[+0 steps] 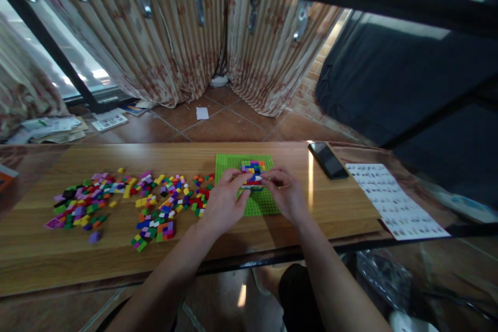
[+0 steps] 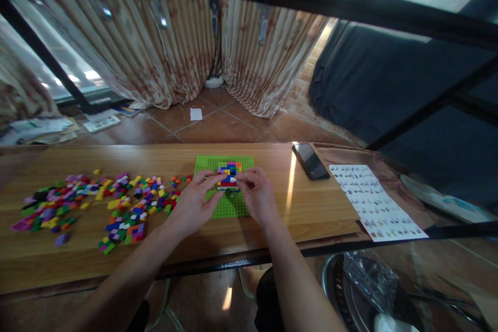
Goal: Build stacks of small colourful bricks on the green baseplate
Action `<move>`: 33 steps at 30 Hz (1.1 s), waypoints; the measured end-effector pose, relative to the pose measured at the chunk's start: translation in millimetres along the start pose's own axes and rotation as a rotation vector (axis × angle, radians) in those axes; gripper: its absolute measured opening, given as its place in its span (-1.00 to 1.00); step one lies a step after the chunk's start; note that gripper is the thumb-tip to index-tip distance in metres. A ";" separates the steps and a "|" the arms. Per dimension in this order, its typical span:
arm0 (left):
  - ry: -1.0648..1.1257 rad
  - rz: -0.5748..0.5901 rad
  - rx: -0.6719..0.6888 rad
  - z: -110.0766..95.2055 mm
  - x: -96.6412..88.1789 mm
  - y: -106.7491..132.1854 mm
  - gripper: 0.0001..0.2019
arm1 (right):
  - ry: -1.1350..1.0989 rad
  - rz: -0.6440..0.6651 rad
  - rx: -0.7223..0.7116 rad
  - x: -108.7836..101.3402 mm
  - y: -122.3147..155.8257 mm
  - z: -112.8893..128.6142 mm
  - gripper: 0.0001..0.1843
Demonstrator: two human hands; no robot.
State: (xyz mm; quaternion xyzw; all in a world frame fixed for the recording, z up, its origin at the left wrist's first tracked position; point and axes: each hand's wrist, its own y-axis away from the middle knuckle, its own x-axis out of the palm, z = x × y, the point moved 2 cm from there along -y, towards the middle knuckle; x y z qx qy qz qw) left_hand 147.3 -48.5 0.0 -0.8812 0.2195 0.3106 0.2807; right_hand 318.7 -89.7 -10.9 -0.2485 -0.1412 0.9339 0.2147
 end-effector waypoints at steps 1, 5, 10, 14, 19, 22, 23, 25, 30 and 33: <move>-0.040 0.006 0.017 -0.7 0.7 0.6 -0.62 | -0.015 -0.005 0.011 0.8 0.4 -1.8 -0.91; -0.184 0.047 0.067 -3.6 4.0 1.7 -0.56 | -0.061 -0.026 0.054 1.5 0.3 -7.0 -0.90; -0.308 0.060 0.072 -5.1 8.8 2.0 -0.54 | -0.204 -0.076 0.220 -3.5 -3.5 -8.9 -0.75; -0.360 0.064 0.070 -6.2 11.0 2.7 -0.57 | -0.418 -0.145 0.456 -4.0 -4.5 -6.8 -0.65; -0.370 0.063 0.065 -8.9 11.4 2.0 -0.57 | -0.513 -0.102 0.591 5.8 -3.2 -1.9 -0.57; -0.354 0.054 0.066 -9.4 11.5 2.0 -0.58 | -0.516 -0.122 0.613 9.8 -2.5 -2.7 -0.53; -0.352 0.053 0.067 -9.2 11.6 2.2 -0.58 | -0.521 -0.126 0.620 10.5 -2.3 -3.2 -0.53; -0.356 0.050 0.074 -8.6 12.2 2.6 -0.59 | -0.531 -0.132 0.635 11.1 -1.8 -4.3 -0.53; -0.386 0.047 0.097 -7.3 13.8 3.4 -0.60 | -0.506 -0.133 0.647 12.2 -1.6 -5.4 -0.54; -0.401 0.049 0.090 -7.9 14.3 3.1 -0.60 | -0.489 -0.131 0.648 13.4 -2.2 -5.8 -0.55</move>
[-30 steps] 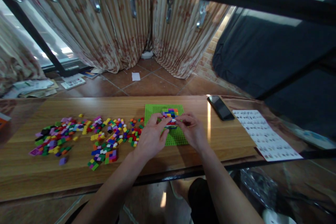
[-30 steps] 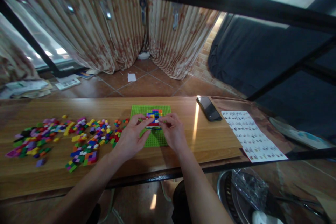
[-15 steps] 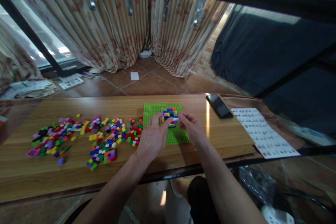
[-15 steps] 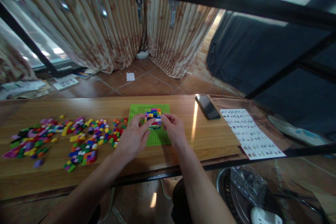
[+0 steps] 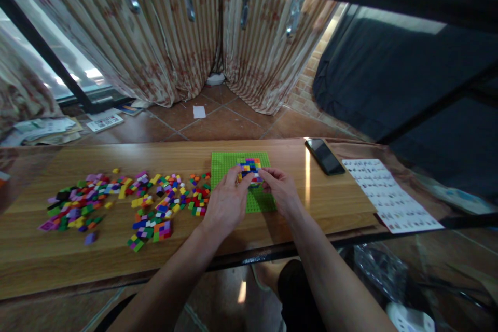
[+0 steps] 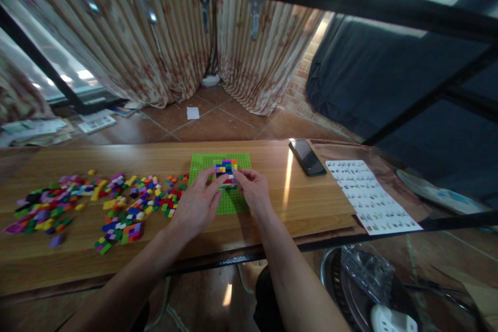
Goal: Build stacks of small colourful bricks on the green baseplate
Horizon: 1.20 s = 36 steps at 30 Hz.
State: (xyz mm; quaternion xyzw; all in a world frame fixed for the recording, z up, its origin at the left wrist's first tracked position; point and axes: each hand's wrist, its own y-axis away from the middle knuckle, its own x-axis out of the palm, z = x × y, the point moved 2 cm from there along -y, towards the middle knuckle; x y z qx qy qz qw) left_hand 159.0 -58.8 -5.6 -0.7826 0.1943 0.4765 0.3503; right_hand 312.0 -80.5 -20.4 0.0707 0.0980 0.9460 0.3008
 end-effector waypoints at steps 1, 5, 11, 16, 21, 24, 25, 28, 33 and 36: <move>-0.006 0.002 -0.003 -0.4 -0.1 -0.2 -0.60 | -0.001 -0.003 0.002 0.2 -0.2 -0.1 -0.55; -0.035 0.008 -0.013 -1.5 0.1 -1.1 -0.59 | 0.019 -0.023 0.012 0.8 -0.7 -0.1 -0.56; -0.078 0.002 0.001 -2.6 3.6 -1.0 -0.58 | 0.054 -0.049 -0.015 1.5 -0.3 1.1 -0.57; -0.135 0.012 -0.014 -7.8 3.5 0.3 -0.56 | 0.095 -0.017 -0.106 1.9 -1.3 1.6 -0.57; -0.133 0.030 -0.029 -9.2 2.9 1.0 -0.55 | 0.100 -0.027 -0.175 1.8 -2.1 -1.1 -0.55; -0.068 0.013 -0.020 -5.9 3.9 2.0 -0.54 | 0.052 0.010 -0.129 1.6 -1.5 -2.3 -0.52; -0.047 0.007 -0.015 -4.6 4.3 2.4 -0.54 | 0.032 0.028 -0.112 1.4 -1.3 -2.2 -0.51; -0.011 -0.001 -0.002 -2.1 4.9 3.0 -0.55 | -0.014 0.075 -0.087 0.7 -0.9 -1.0 -0.51; -0.008 -0.003 -0.017 -1.3 3.7 3.6 -0.56 | -0.046 0.098 -0.093 1.4 -1.0 -1.3 -0.52; -0.009 -0.019 -0.022 -0.3 3.0 4.4 -0.56 | -0.044 0.090 -0.109 2.4 -1.1 -3.0 -0.53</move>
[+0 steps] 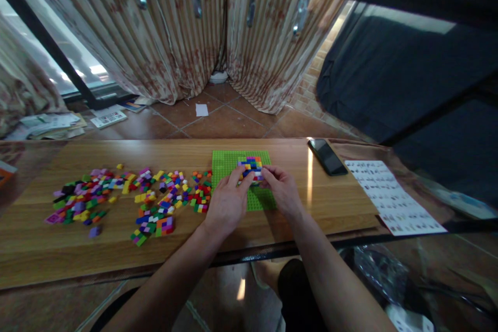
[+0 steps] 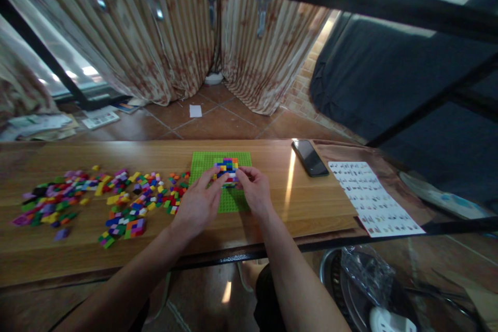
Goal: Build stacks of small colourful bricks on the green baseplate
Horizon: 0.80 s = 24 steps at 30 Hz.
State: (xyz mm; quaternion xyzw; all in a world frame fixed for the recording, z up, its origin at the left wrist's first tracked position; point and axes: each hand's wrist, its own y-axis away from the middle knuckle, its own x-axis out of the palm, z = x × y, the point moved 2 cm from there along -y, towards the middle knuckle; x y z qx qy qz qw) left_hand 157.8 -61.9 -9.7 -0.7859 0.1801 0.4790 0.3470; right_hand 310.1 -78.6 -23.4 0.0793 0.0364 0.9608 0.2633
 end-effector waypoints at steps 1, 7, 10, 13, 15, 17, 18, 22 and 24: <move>-0.003 -0.007 0.000 0.5 -0.2 0.1 -0.56 | 0.008 -0.001 -0.006 0.2 0.0 -0.4 -0.53; -0.013 -0.033 0.005 1.5 -1.2 -1.2 -0.58 | 0.028 0.010 0.001 -0.2 -0.2 -0.5 -0.54; -0.020 -0.016 -0.002 0.6 -1.3 -2.1 -0.58 | 0.006 0.016 0.007 -0.1 0.0 0.2 -0.56; -0.012 0.009 -0.011 -0.7 -1.8 -2.7 -0.59 | -0.006 0.017 0.014 0.3 0.2 0.3 -0.57; -0.009 0.015 -0.018 -1.5 -2.4 -3.1 -0.59 | -0.009 0.009 0.013 0.6 0.2 -0.1 -0.58; -0.003 0.012 -0.021 -1.7 -2.4 -3.1 -0.59 | -0.006 0.004 0.005 1.0 0.1 -0.9 -0.58; 0.005 0.007 -0.020 -1.7 -2.2 -2.8 -0.59 | -0.006 0.001 0.000 1.1 0.0 -1.4 -0.58; 0.064 -0.020 -0.018 -0.3 -0.4 0.7 -0.60 | -0.023 -0.014 0.007 0.8 0.0 -3.2 -0.55; 0.114 -0.036 -0.019 1.1 -0.6 2.7 -0.59 | -0.036 0.000 0.028 0.0 0.5 -2.8 -0.55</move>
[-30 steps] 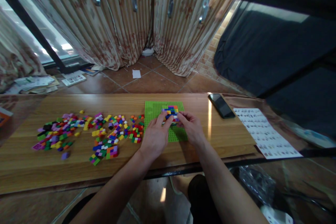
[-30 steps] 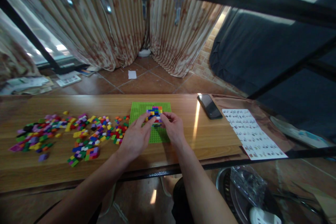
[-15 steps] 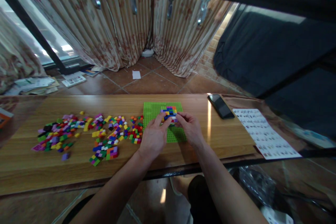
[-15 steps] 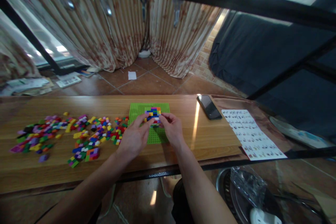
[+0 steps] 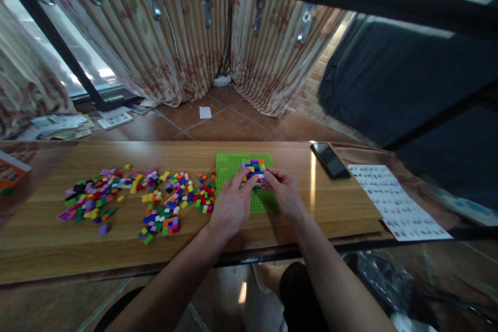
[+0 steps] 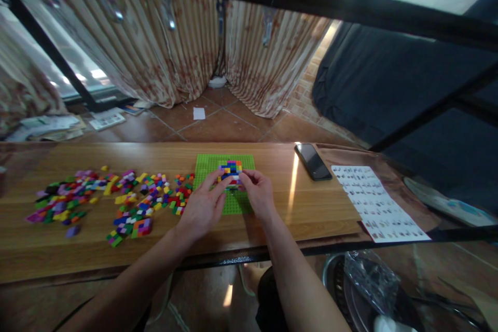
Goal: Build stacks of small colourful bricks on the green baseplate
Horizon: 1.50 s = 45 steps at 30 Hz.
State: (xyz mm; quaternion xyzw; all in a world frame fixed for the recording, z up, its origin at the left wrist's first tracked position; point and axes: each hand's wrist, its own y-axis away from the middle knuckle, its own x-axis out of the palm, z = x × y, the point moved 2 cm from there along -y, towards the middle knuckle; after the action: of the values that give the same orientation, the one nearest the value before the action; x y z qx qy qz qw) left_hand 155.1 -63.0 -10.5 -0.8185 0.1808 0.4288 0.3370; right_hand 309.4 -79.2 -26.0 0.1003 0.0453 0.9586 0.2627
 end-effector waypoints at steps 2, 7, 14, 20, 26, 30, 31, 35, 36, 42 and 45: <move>0.071 -0.030 -0.005 2.1 -2.2 0.6 -0.58 | -0.017 0.022 0.029 -1.5 0.6 1.7 -0.56; 0.254 -0.134 -0.139 13.4 -10.0 -4.8 -0.57 | -0.079 -0.041 0.068 -6.9 1.2 6.7 -0.55; 0.379 -0.112 -0.247 19.2 -9.3 -8.3 -0.59 | 0.020 -0.027 0.065 -2.5 2.3 2.1 -0.55; 0.320 -0.077 -0.162 12.5 -4.3 -5.8 -0.58 | 0.010 -0.030 0.061 -0.1 2.1 3.6 -0.52; 0.234 -0.083 -0.147 9.6 -2.3 -4.0 -0.56 | -0.011 -0.050 0.037 2.5 0.9 2.9 -0.51; 0.227 -0.091 -0.140 8.6 -1.8 -3.2 -0.56 | 0.006 -0.059 0.027 2.4 0.7 0.4 -0.51; 0.235 -0.092 -0.140 8.8 -1.8 -3.2 -0.56 | 0.012 -0.054 0.036 1.8 1.2 -0.2 -0.51; 0.293 -0.075 -0.144 11.5 -2.1 -3.8 -0.55 | 0.008 -0.024 0.061 -1.9 3.3 -0.1 -0.55; 0.312 -0.070 -0.146 12.2 -2.0 -4.0 -0.55 | -0.004 -0.021 0.066 -2.9 3.2 0.5 -0.56; 0.386 -0.055 -0.196 13.1 -4.8 -4.2 -0.55 | 0.010 -0.206 -0.070 -9.0 0.6 11.2 -0.62; 0.388 -0.081 -0.225 20.5 -14.4 -7.1 -0.56 | 0.133 -0.319 -0.303 -5.0 10.4 21.4 -0.68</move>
State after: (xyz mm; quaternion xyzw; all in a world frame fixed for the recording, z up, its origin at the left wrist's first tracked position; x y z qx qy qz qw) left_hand 139.2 -43.4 -4.2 -0.9246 0.1604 0.2669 0.2195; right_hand 313.1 -89.9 -4.5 -0.0122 -0.0667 0.9053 0.4194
